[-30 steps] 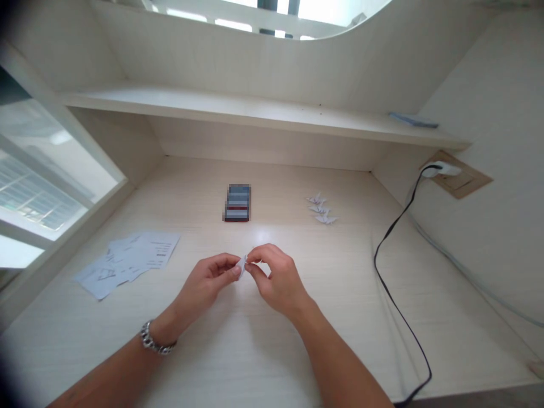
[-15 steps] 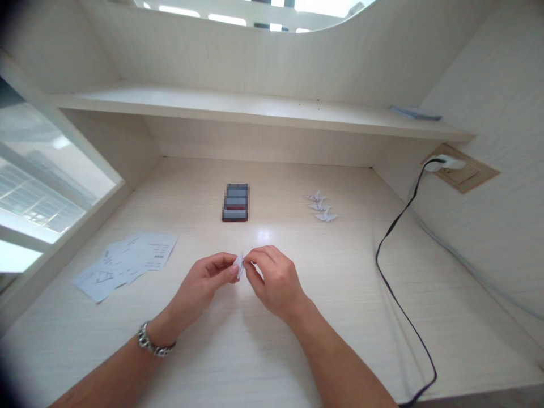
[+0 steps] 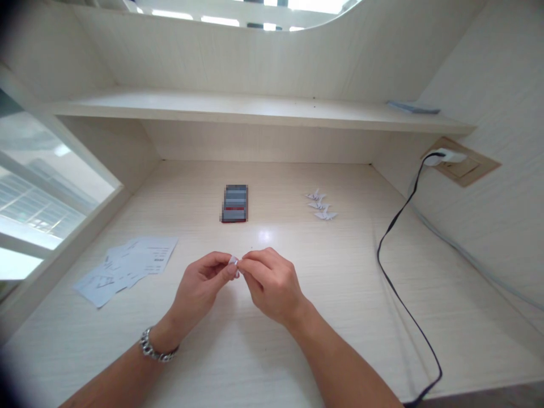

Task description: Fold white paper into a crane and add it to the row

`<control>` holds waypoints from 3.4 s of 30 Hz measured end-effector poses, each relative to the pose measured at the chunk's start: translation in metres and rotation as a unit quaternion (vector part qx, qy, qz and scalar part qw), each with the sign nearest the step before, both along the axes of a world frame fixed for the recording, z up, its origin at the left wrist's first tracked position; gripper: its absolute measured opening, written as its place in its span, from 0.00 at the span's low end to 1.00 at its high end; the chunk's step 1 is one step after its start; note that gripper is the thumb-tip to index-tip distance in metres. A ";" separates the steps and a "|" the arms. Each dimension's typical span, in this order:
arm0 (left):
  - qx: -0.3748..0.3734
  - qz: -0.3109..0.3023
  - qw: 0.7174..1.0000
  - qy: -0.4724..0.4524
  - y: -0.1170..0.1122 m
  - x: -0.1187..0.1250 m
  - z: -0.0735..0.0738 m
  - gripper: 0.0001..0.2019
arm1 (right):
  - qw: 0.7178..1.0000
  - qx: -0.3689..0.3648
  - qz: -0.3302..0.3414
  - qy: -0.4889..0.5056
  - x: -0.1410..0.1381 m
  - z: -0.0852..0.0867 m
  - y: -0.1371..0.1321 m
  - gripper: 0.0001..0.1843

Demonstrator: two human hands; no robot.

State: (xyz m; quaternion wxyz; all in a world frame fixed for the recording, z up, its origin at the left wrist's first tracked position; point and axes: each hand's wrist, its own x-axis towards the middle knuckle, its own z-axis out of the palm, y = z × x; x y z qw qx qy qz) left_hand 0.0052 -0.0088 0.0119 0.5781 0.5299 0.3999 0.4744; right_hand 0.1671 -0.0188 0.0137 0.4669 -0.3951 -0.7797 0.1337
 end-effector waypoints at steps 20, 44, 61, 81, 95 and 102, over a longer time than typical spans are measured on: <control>0.022 0.034 0.999 0.002 -0.002 0.001 -0.001 0.04 | 0.991 -0.106 0.012 0.081 -0.006 0.005 -0.003 0.07; 0.055 0.039 0.998 -0.014 -0.004 0.003 -0.001 0.03 | 0.952 -0.264 -0.009 0.152 -0.011 0.014 -0.005 0.04; 0.018 0.031 0.999 -0.021 -0.004 0.006 0.003 0.04 | 0.980 -0.173 -0.027 0.099 -0.013 0.014 -0.008 0.04; -0.020 -0.009 1.000 0.000 -0.002 0.006 0.004 0.07 | 0.949 -0.272 -0.018 0.157 -0.013 0.009 -0.004 0.07; -0.041 0.010 0.999 -0.026 -0.002 0.006 0.001 0.12 | 0.932 -0.317 -0.017 0.175 -0.013 0.010 -0.002 0.07; -0.044 0.006 0.999 -0.014 -0.002 0.006 -0.002 0.11 | 0.932 -0.317 -0.059 0.165 -0.018 0.007 -0.005 0.08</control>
